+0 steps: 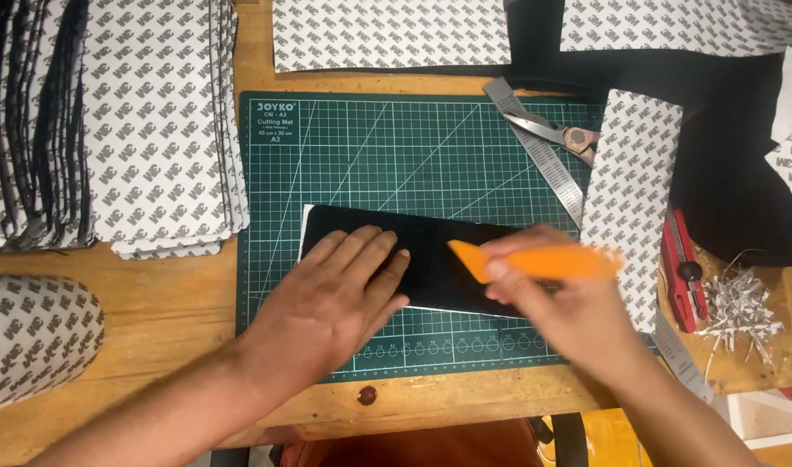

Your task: Applying adhesive strips to components and trimming the edges with scissors.

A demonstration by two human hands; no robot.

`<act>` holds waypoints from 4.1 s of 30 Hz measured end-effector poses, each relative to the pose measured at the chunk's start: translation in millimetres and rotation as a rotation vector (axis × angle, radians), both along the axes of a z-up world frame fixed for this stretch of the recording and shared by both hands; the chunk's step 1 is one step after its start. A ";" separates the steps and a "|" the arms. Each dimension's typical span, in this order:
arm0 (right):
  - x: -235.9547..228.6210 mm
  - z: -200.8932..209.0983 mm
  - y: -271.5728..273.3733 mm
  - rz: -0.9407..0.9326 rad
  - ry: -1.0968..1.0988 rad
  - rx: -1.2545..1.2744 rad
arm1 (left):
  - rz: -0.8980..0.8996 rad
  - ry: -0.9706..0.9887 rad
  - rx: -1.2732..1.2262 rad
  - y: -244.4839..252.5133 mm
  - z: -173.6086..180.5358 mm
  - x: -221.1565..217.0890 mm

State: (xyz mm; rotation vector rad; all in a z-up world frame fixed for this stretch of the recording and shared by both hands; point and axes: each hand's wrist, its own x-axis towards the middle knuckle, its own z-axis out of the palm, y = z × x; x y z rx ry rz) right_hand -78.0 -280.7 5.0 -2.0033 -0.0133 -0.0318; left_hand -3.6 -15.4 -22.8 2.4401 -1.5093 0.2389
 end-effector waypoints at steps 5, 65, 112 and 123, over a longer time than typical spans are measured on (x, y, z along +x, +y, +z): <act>-4.0 -9.6 10.4 0.325 -0.405 -0.557 | 0.115 -0.025 -0.015 5.6 -4.8 -3.1; 22.6 0.7 -87.8 0.719 -0.297 -0.933 | 0.203 -0.256 0.204 15.4 6.7 -24.7; -42.0 4.4 -71.8 0.735 -0.118 -0.867 | 0.116 0.120 -0.022 17.3 -14.4 20.9; -53.7 46.4 -59.9 0.473 -0.148 -0.519 | 0.068 0.105 -0.088 6.4 -1.1 34.0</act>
